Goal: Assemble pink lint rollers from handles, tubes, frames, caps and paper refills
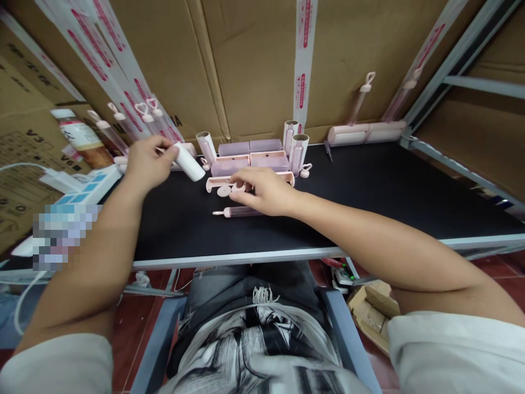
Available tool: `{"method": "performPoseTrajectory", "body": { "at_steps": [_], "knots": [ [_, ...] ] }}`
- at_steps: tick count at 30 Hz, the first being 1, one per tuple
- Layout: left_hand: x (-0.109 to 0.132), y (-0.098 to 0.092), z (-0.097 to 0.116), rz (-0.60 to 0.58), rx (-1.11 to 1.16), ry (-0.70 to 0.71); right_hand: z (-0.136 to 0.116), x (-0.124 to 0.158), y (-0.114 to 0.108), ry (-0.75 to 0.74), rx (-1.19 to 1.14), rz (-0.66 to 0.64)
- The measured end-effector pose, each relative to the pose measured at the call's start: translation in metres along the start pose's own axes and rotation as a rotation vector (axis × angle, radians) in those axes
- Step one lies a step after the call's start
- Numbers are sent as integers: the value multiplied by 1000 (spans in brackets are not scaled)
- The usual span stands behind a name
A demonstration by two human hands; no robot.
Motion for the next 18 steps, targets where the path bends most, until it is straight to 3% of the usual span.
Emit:
{"method": "performPoseTrajectory", "body": {
  "at_steps": [3,5,8,11,13,15,18],
  "knots": [
    [4,-5,14,81,365,-18,17,0,-14,79,-44,196],
    [17,9,35,21,614,-11,25,1,-18,126,-78,256],
    [42,35,73,-119,740,35,26,1,-16,142,-139,221],
    [60,43,98,-154,656,168,20,2,-18,146,-150,201],
    [64,39,104,-122,500,243,20,4,-27,172,-113,263],
    [63,39,103,-147,318,231,23,7,-37,181,-71,363],
    [65,56,97,-349,12,113,28,9,-45,150,-42,475]
  ]
}}
Point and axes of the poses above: each hand's wrist, its own x-axis away from the middle knuckle, its own y-axis out of the palm, z = x × y, the point moved 8 cm from there along -x, towards the middle knuckle, and after that the axes turned 10 degrees about x, right-handed, at the moved point
